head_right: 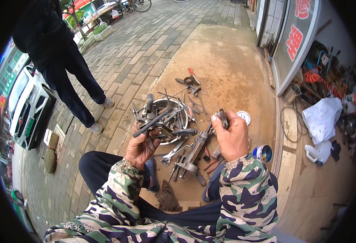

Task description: The person sits on a low stool and handles various mechanical components, including a teal engine casing and a starter motor. They wipe parts with a cloth, sort through a metal bowl of tools and hardware, and attempt to fit pieces together.

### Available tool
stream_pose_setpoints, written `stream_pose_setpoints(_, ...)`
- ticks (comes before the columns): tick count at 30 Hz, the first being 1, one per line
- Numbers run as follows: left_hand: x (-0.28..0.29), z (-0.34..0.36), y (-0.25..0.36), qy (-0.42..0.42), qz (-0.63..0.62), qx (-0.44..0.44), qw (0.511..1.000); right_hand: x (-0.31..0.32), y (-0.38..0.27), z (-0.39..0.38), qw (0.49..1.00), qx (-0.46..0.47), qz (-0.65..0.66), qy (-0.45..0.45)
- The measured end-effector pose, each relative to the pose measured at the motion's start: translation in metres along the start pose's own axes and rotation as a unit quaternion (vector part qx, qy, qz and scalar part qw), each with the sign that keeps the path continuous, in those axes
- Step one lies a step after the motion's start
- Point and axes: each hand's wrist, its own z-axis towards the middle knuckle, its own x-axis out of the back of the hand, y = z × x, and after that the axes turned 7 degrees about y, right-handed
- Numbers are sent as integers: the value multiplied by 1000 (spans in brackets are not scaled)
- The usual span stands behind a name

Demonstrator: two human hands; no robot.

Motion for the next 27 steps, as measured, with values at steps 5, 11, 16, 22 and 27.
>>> stream_pose_setpoints(5,-12,-22,-19,-25,-180,72,981,-11,-7,-19,992,-21,110,-63)
stream_pose_setpoints(11,-14,-33,-41,6,-292,115,949,-9,-36,-33,974,-26,203,-95)
stream_pose_setpoints(16,-17,-47,-82,19,-325,158,932,-23,-36,-39,967,-5,172,-186)
stream_pose_setpoints(22,7,-47,-87,-9,-231,219,948,-34,-39,-44,957,166,43,-233)
stream_pose_setpoints(27,12,-46,-90,-5,-141,183,973,-42,-39,-47,945,279,-47,-166)
